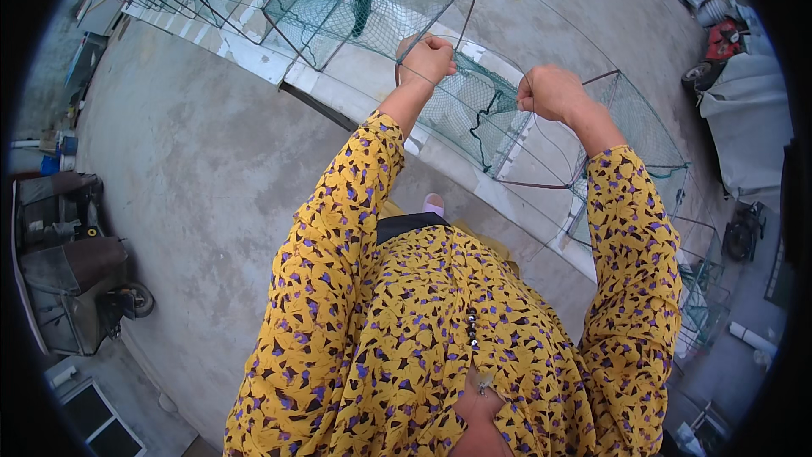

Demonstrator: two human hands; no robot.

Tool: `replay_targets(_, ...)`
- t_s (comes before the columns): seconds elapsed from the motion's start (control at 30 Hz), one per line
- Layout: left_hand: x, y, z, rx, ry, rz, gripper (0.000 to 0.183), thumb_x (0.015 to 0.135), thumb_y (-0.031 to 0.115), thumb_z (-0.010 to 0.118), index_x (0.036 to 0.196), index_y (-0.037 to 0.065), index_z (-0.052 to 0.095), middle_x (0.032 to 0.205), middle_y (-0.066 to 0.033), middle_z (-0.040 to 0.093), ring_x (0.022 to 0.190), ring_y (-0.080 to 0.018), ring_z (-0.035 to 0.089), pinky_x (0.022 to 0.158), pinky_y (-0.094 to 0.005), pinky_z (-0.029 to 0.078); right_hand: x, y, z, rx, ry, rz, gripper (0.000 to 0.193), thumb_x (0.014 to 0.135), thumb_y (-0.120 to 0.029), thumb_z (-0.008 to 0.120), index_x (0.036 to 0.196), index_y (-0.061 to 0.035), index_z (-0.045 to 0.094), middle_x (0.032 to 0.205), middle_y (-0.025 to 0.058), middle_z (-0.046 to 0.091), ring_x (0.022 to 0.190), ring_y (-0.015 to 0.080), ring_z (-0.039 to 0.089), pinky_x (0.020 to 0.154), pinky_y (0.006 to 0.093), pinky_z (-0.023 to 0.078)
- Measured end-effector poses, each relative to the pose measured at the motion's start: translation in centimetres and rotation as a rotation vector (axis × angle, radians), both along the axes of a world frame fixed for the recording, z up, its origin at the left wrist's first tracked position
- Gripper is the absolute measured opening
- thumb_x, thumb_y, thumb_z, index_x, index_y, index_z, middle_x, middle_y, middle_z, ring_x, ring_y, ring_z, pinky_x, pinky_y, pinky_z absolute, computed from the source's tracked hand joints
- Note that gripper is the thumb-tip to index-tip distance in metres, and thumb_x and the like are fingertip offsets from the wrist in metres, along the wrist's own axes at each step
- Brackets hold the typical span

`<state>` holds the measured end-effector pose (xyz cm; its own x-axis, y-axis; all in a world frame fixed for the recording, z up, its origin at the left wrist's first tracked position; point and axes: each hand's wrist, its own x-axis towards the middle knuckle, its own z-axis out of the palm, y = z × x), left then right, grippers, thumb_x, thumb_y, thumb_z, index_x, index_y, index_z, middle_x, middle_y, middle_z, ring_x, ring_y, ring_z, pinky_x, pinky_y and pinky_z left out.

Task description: The person ties the mesh of several green fishing traps using a thin line and cuts the excess line with scissors.

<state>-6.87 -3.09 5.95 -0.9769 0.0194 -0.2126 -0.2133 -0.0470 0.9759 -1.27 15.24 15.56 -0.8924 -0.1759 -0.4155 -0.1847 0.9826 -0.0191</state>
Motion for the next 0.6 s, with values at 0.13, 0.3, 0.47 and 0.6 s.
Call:
replay_targets(0.13, 0.0, -0.2, 0.2, 0.002, -0.012, -0.036, 0.011, 0.073, -0.002, 0.056, 0.082, -0.007, 0.059, 0.071, -0.009, 0.06, 0.053, -0.0131, 0.059, 0.048, -0.0222, 0.05, -0.1, 0.2, -0.4, -0.018, -0.007, -0.014, 0.009, 0.066, -0.016, 0.068, 0.074, -0.0122, 0.067, 0.078, 0.0079, 0.065, 0.077, 0.0257, 0.061, 0.067, 0.036, 0.047)
replay_targets(0.3, 0.2, -0.3, 0.2, -0.006, -0.018, -0.033, 0.012, 0.073, -0.002, 0.056, 0.083, -0.007, 0.059, 0.071, -0.0087, 0.06, 0.054, -0.013, 0.059, 0.048, -0.0217, 0.05, -0.2, -0.1, -0.2, 0.004, -0.028, -0.004, 0.008, 0.066, -0.015, 0.068, 0.074, -0.0121, 0.067, 0.078, 0.008, 0.065, 0.078, 0.0255, 0.061, 0.068, 0.036, 0.048)
replay_targets(0.47, 0.7, 0.3, -0.8, -0.046, 0.009, -0.073, 0.017, 0.073, -0.001, 0.056, 0.089, -0.005, 0.058, 0.073, -0.0095, 0.059, 0.054, -0.0157, 0.059, 0.049, -0.0232, 0.049, 0.0, -0.6, 0.0, 0.044, -0.027, 0.024, 0.009, 0.066, -0.014, 0.067, 0.075, -0.0119, 0.067, 0.08, 0.0084, 0.065, 0.079, 0.0258, 0.061, 0.067, 0.0361, 0.048)
replay_targets(0.6, 4.4, 2.1, 0.5, -0.591, 0.547, 0.022, 0.024, 0.071, 0.004, 0.059, 0.093, 0.001, 0.05, 0.085, -0.0147, 0.057, 0.073, -0.028, 0.058, 0.065, -0.0348, 0.047, 0.0, -0.8, -0.5, 0.003, -0.031, 0.003, 0.011, 0.065, -0.013, 0.066, 0.076, -0.0108, 0.066, 0.081, 0.0085, 0.064, 0.081, 0.026, 0.061, 0.067, 0.0366, 0.048)
